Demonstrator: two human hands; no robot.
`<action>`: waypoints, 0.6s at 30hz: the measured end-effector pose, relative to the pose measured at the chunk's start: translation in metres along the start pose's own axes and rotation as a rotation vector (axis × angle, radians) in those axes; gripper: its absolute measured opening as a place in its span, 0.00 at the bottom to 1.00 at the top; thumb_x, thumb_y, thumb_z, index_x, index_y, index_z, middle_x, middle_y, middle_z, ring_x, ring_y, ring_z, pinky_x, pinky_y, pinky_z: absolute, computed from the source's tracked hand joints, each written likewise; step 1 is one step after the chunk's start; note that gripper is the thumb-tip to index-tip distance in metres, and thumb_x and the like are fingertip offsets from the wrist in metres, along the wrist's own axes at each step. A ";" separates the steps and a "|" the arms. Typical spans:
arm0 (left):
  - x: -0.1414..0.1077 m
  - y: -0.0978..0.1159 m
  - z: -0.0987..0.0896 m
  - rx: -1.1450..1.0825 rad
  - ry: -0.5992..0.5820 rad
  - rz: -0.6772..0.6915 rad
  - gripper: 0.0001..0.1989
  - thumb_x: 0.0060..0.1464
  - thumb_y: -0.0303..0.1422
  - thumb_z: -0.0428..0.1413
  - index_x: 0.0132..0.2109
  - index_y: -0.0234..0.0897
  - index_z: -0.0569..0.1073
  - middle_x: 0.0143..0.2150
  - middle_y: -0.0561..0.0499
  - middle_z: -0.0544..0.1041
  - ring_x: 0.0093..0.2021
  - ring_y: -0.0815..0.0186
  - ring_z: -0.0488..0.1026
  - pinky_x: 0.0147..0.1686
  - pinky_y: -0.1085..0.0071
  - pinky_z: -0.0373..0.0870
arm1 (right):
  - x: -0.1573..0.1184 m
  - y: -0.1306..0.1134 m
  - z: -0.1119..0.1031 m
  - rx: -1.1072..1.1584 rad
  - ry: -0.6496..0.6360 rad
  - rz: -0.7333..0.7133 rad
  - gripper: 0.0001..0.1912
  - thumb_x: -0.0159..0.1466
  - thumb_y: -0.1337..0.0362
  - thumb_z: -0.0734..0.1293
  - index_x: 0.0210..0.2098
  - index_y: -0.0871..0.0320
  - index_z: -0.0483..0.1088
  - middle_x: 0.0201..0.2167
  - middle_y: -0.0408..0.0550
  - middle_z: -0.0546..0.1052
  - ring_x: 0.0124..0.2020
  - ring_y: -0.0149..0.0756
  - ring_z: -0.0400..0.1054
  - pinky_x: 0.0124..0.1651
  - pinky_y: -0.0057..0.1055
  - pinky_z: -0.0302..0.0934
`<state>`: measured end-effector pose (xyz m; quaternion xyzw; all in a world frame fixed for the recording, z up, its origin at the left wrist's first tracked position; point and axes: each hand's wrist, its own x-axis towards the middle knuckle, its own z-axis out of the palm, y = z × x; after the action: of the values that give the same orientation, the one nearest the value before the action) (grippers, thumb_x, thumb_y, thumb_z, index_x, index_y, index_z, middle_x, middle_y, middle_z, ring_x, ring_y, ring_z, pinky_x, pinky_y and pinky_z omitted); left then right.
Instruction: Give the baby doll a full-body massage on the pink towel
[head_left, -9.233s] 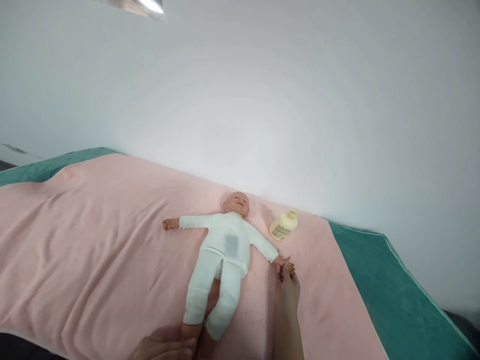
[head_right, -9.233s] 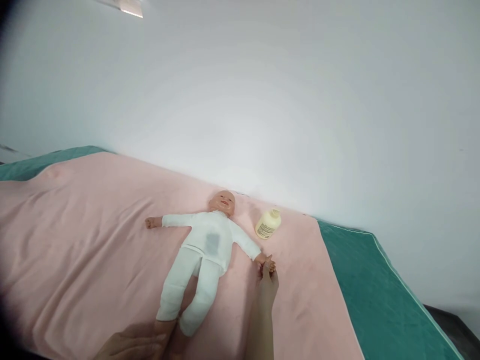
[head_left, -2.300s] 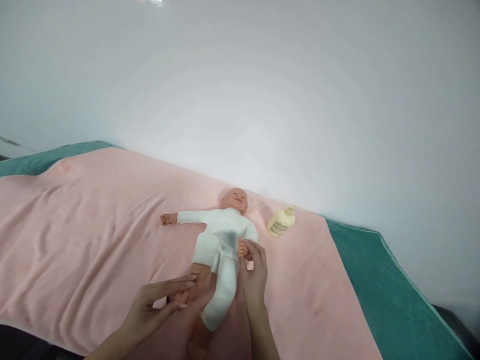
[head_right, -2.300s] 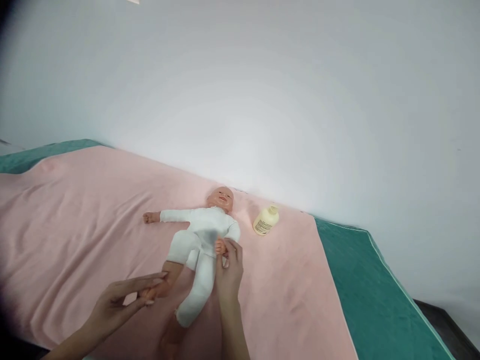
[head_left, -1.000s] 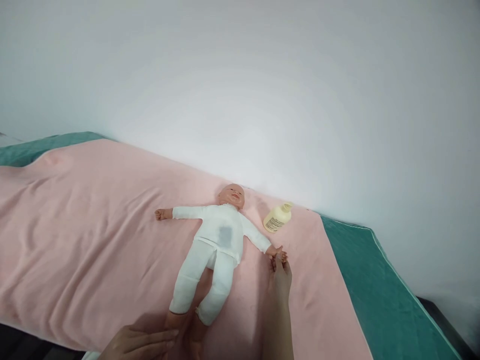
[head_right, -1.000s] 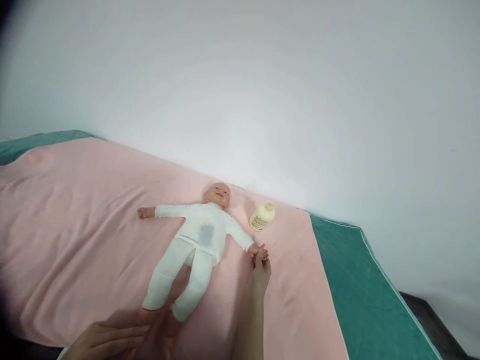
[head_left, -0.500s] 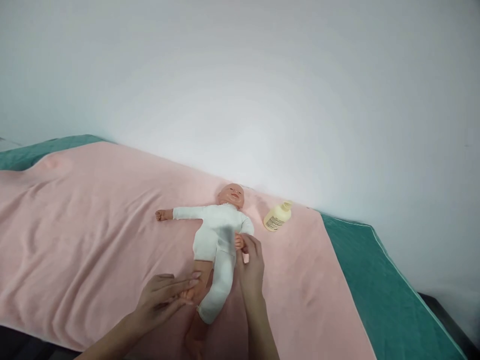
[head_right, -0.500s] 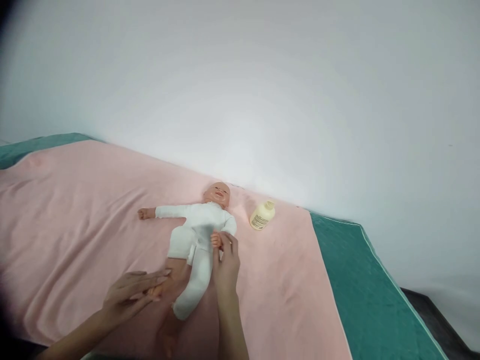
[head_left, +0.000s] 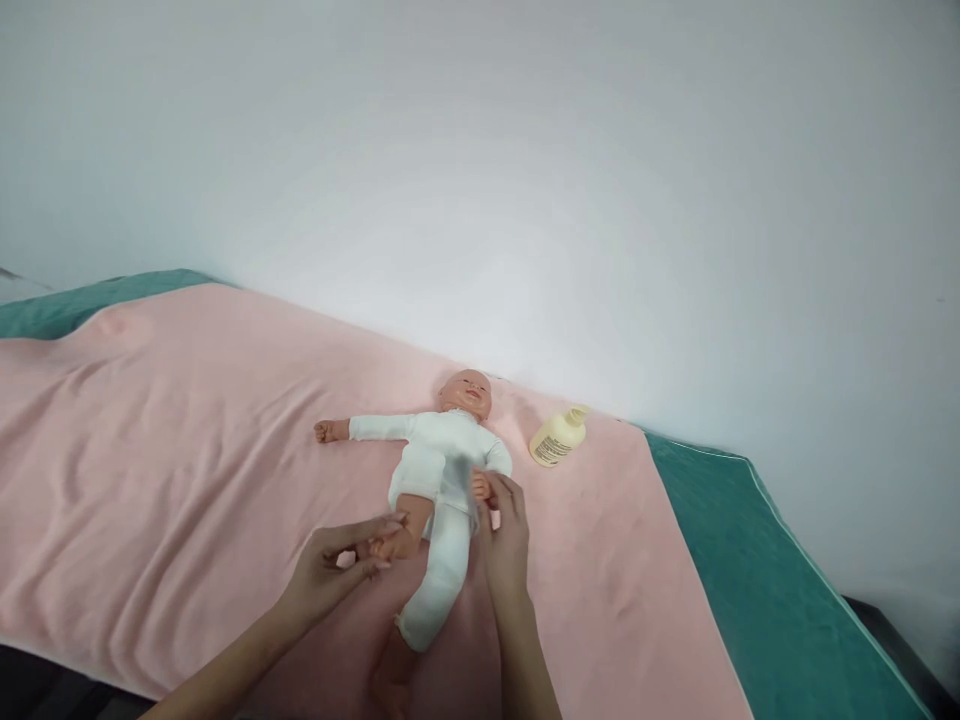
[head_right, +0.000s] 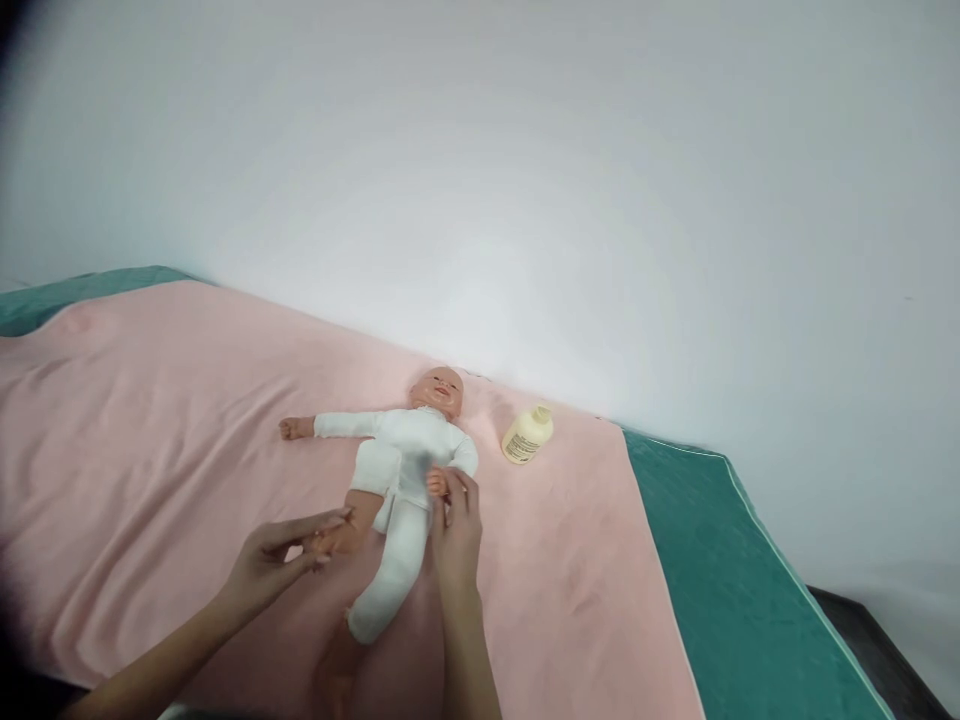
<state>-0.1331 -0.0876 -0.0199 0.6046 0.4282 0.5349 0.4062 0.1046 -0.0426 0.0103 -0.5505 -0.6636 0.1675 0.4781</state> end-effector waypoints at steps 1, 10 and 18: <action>-0.006 0.002 0.000 0.003 -0.043 0.015 0.13 0.53 0.36 0.61 0.45 0.38 0.79 0.46 0.44 0.79 0.48 0.53 0.76 0.47 0.60 0.75 | 0.002 0.003 -0.003 0.026 0.059 0.060 0.18 0.66 0.59 0.60 0.54 0.54 0.68 0.51 0.52 0.69 0.51 0.40 0.66 0.51 0.38 0.65; -0.066 -0.008 -0.009 0.119 -0.345 0.221 0.21 0.57 0.27 0.57 0.55 0.54 0.73 0.51 0.53 0.77 0.46 0.59 0.77 0.43 0.69 0.78 | 0.013 0.078 -0.041 0.397 0.514 0.627 0.34 0.53 0.43 0.68 0.49 0.62 0.70 0.41 0.52 0.77 0.40 0.42 0.73 0.41 0.34 0.69; -0.086 -0.009 -0.023 0.287 -0.473 0.322 0.29 0.57 0.23 0.56 0.61 0.57 0.65 0.53 0.55 0.76 0.48 0.61 0.76 0.46 0.71 0.76 | -0.013 0.084 -0.052 0.506 0.525 0.601 0.24 0.52 0.49 0.71 0.40 0.62 0.70 0.35 0.54 0.77 0.38 0.43 0.74 0.38 0.37 0.72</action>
<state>-0.1617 -0.1664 -0.0520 0.8233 0.2917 0.3711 0.3152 0.1947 -0.0416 -0.0333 -0.6080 -0.2697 0.3100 0.6794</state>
